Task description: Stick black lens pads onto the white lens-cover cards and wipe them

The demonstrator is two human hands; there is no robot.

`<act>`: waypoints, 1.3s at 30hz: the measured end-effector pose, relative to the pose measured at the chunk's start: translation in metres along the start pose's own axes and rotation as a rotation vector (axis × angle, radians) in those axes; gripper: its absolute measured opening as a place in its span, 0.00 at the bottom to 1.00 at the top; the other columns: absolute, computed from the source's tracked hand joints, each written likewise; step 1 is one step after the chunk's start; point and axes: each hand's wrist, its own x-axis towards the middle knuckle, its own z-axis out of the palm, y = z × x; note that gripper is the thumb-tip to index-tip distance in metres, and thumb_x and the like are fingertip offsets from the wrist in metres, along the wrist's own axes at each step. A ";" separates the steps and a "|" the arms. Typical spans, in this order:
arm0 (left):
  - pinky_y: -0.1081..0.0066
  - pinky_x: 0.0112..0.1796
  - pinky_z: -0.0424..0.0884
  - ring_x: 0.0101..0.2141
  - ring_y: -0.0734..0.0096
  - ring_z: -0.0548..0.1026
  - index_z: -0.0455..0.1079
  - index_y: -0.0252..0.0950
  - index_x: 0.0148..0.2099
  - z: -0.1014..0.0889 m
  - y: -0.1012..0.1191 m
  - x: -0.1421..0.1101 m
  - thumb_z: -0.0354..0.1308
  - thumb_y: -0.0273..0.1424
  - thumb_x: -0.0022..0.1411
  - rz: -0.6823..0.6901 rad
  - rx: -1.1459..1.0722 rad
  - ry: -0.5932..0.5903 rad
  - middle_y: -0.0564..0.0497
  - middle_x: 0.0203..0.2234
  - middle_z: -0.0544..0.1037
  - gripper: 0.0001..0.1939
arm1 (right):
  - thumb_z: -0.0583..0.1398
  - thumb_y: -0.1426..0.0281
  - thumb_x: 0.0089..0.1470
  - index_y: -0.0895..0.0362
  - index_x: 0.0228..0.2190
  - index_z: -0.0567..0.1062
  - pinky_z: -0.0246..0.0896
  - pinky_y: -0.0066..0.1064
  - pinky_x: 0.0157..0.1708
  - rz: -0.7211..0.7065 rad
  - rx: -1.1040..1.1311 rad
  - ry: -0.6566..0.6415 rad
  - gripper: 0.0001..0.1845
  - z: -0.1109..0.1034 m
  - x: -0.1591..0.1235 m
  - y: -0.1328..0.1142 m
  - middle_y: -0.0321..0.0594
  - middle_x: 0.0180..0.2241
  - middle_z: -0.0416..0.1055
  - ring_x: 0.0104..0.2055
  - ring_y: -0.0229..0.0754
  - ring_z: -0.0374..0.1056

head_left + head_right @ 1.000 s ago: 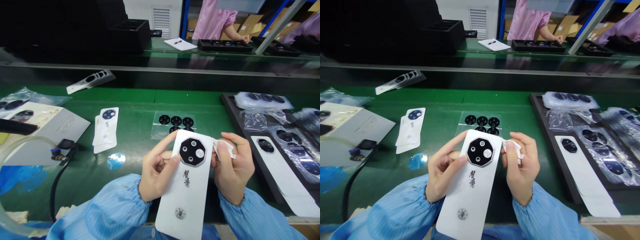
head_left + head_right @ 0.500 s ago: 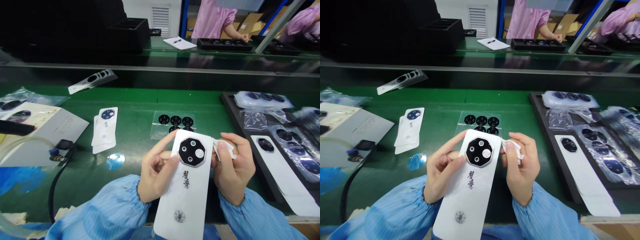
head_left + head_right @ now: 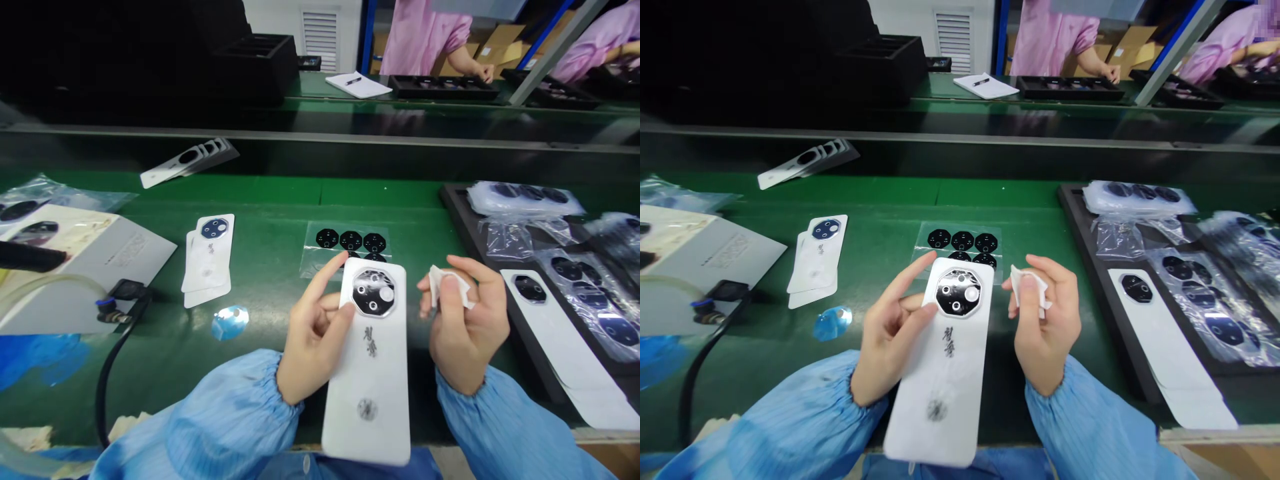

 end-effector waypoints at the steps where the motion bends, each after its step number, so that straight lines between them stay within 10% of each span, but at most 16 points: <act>1: 0.81 0.17 0.58 0.16 0.83 0.61 0.47 0.42 0.68 -0.001 -0.007 0.002 0.53 0.31 0.65 -0.011 0.041 -0.006 0.54 0.27 0.74 0.32 | 0.56 0.69 0.63 0.55 0.46 0.68 0.60 0.28 0.20 -0.018 -0.039 0.003 0.10 -0.001 0.004 0.005 0.35 0.28 0.70 0.21 0.34 0.62; 5: 0.74 0.29 0.73 0.34 0.70 0.75 0.40 0.46 0.69 -0.010 -0.037 0.013 0.52 0.28 0.61 -0.123 0.332 -0.094 0.43 0.54 0.68 0.38 | 0.55 0.67 0.62 0.55 0.49 0.66 0.64 0.29 0.24 0.042 -0.121 -0.065 0.13 -0.007 0.021 0.033 0.38 0.33 0.69 0.26 0.35 0.64; 10: 0.57 0.53 0.67 0.54 0.53 0.67 0.38 0.35 0.69 -0.017 -0.042 0.015 0.53 0.28 0.59 -0.008 0.864 -0.217 0.38 0.57 0.62 0.40 | 0.54 0.64 0.61 0.54 0.52 0.65 0.64 0.35 0.33 0.115 -0.202 -0.191 0.18 -0.011 0.031 0.060 0.35 0.32 0.65 0.30 0.38 0.64; 15: 0.56 0.39 0.74 0.45 0.52 0.71 0.50 0.36 0.66 -0.020 -0.025 0.012 0.57 0.35 0.58 0.030 1.237 -0.228 0.41 0.49 0.63 0.36 | 0.59 0.65 0.55 0.56 0.55 0.62 0.61 0.40 0.39 0.019 -0.384 -0.362 0.26 -0.007 0.033 0.068 0.36 0.32 0.64 0.33 0.43 0.63; 21: 0.65 0.50 0.68 0.47 0.64 0.69 0.64 0.35 0.48 -0.034 -0.038 0.053 0.56 0.32 0.63 0.321 1.121 -0.026 0.46 0.44 0.66 0.12 | 0.56 0.66 0.55 0.55 0.54 0.62 0.61 0.44 0.45 -0.084 -0.502 -0.596 0.25 -0.002 0.045 0.085 0.43 0.39 0.67 0.40 0.47 0.65; 39: 0.66 0.39 0.70 0.41 0.58 0.74 0.65 0.32 0.40 -0.022 -0.026 0.110 0.69 0.41 0.49 -0.012 1.350 -0.023 0.44 0.40 0.71 0.24 | 0.54 0.71 0.54 0.55 0.53 0.63 0.57 0.47 0.51 -0.226 -0.572 -0.707 0.24 0.009 0.051 0.107 0.47 0.50 0.68 0.47 0.52 0.65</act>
